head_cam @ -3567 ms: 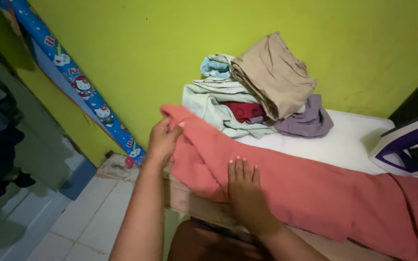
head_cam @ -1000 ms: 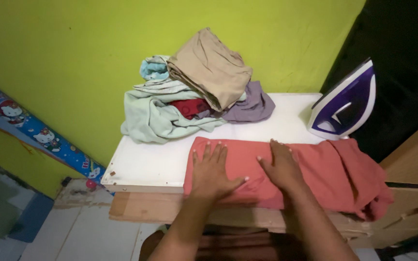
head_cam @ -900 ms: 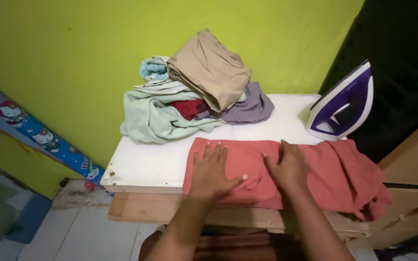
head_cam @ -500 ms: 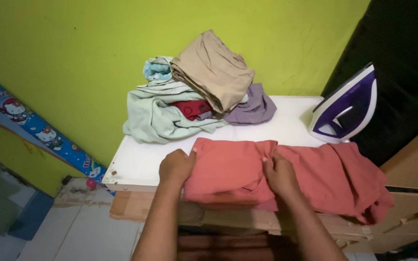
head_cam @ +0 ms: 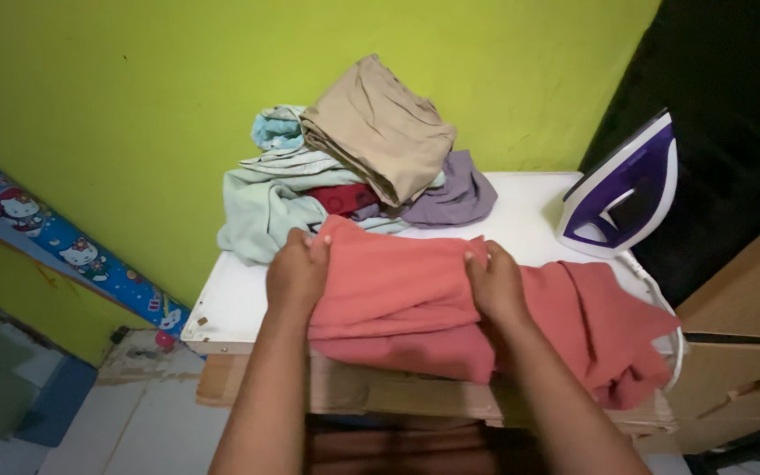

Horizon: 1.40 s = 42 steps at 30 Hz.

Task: The person irons a pink t-shirt on a makeshift ironing board, folds it, and places it in a cabinet. They then unfold a pair of beige trousers, lay them flat, and begin ironing them.

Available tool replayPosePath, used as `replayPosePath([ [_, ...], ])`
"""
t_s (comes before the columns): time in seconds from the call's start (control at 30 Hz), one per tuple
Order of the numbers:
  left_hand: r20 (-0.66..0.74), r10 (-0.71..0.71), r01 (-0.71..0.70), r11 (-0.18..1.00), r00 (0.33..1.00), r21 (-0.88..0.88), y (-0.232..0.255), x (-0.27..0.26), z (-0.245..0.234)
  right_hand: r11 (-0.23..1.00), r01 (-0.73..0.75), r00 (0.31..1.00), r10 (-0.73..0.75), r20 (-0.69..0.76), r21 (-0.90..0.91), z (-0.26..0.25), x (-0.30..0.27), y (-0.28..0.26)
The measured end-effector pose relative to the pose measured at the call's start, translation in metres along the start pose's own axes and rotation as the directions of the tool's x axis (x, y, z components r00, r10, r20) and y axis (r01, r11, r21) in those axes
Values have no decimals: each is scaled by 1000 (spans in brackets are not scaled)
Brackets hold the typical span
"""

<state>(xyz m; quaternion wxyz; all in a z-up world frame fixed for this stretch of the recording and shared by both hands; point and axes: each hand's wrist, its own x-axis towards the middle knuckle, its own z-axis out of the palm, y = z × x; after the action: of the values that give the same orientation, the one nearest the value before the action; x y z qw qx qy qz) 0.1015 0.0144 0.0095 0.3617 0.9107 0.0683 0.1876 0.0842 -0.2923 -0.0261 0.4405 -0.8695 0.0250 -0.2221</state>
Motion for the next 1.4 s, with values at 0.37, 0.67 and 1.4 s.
replayPosePath([
  [0.37, 7, 563, -563, 827, 827, 12, 37, -36, 28, 961, -169, 985, 155, -81, -219, -54, -5, 4],
  [0.67, 311, 500, -560, 816, 809, 146, 27, -55, 88, 838, -162, 976, 214, 41, -520, -139, 58, 140],
  [1.4, 341, 330, -419, 877, 880, 233, 47, -62, 71, 852, -1, 992, -66, -109, -524, -181, -18, 52],
])
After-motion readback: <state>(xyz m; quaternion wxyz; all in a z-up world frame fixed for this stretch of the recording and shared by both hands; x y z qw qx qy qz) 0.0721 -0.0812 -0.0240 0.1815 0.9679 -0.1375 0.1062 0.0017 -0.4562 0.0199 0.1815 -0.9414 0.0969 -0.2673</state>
